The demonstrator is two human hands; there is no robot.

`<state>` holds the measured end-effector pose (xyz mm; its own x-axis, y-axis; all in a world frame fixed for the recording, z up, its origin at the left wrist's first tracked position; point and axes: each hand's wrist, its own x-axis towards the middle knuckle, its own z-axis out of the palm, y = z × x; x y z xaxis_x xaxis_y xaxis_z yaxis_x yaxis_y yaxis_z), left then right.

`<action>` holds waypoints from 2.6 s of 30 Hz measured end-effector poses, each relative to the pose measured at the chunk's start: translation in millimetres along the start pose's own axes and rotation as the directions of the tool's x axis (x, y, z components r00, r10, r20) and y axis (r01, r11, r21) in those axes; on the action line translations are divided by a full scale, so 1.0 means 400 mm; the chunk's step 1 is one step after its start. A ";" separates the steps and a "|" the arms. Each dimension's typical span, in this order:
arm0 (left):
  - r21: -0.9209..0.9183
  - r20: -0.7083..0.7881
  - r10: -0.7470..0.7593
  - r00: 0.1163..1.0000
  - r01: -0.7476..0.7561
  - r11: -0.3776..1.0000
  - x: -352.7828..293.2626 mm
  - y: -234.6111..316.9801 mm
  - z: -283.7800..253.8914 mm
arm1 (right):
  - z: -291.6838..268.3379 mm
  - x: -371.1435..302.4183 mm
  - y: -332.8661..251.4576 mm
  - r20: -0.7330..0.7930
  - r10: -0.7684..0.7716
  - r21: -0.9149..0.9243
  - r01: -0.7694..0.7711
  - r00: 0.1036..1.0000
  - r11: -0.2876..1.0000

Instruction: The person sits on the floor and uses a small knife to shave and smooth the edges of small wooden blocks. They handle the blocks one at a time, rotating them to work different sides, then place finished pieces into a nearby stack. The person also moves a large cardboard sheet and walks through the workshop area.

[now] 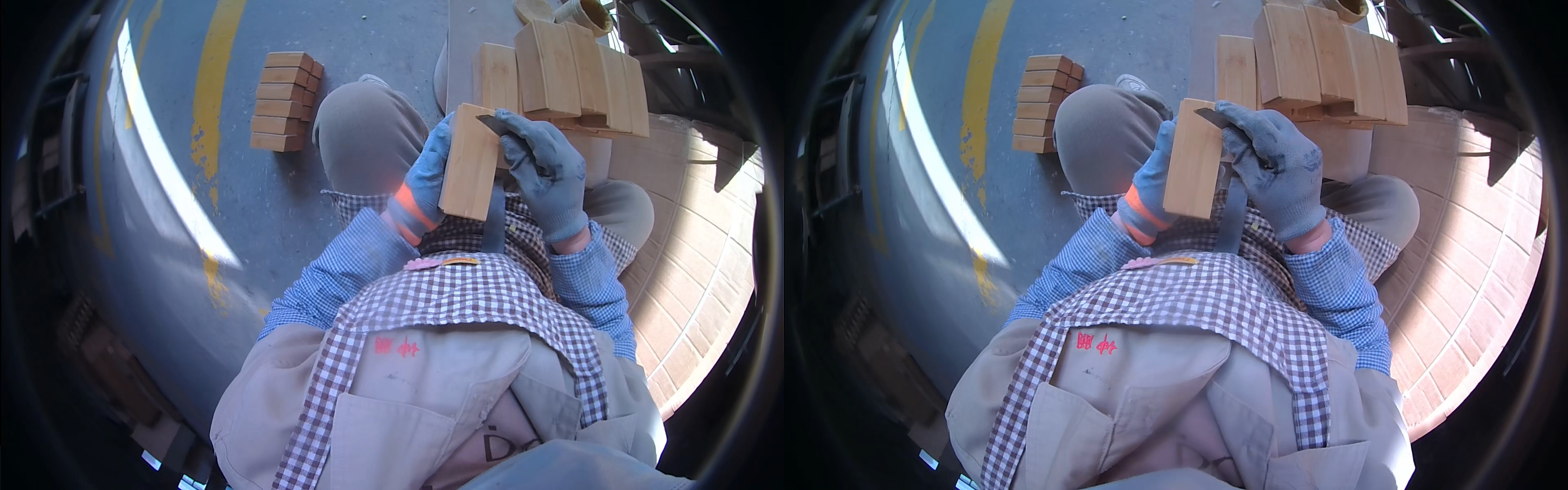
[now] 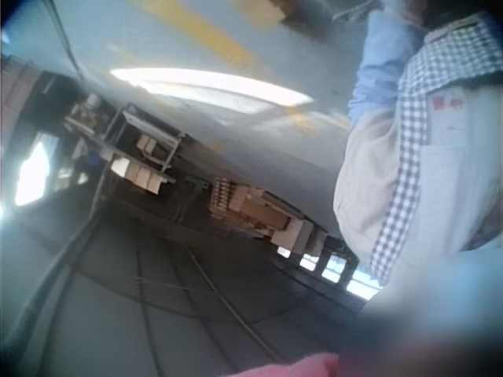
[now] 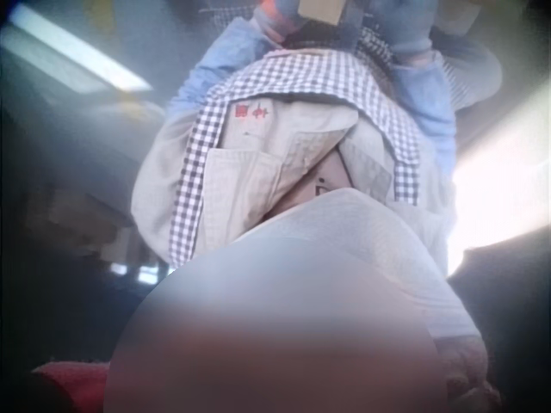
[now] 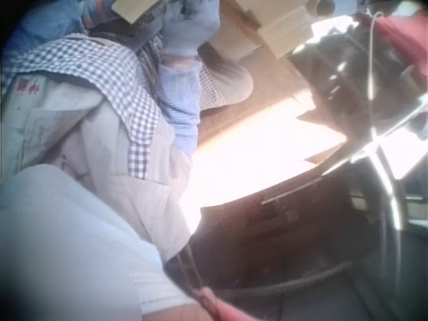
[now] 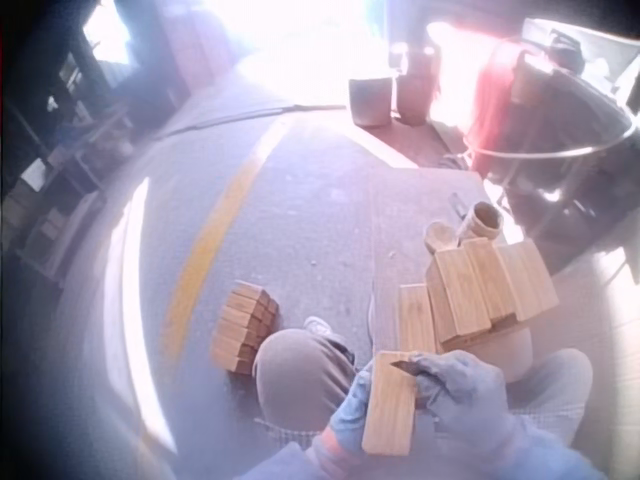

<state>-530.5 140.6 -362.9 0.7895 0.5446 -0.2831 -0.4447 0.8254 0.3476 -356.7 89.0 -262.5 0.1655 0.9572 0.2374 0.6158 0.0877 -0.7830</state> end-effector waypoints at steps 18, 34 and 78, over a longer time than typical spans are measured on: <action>0.020 -0.005 -0.040 0.999 0.040 0.999 -0.002 0.004 0.002 | -0.003 0.023 -0.050 0.072 -0.030 -0.198 0.044 0.997 0.979; 0.006 -0.058 -0.080 0.995 0.081 0.997 0.000 -0.004 -0.007 | 0.003 0.005 -0.039 0.127 -0.118 -0.317 0.153 0.985 0.936; 0.044 -0.110 -0.082 0.991 0.087 0.995 0.004 -0.008 -0.004 | -0.006 -0.045 -0.064 0.113 -0.007 -0.090 0.018 0.994 0.996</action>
<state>-528.4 139.0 -365.8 0.7717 0.4884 -0.4073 -0.3556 0.8624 0.3604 -373.6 68.7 -245.4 0.0729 0.9815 0.1768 0.6857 0.0794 -0.7235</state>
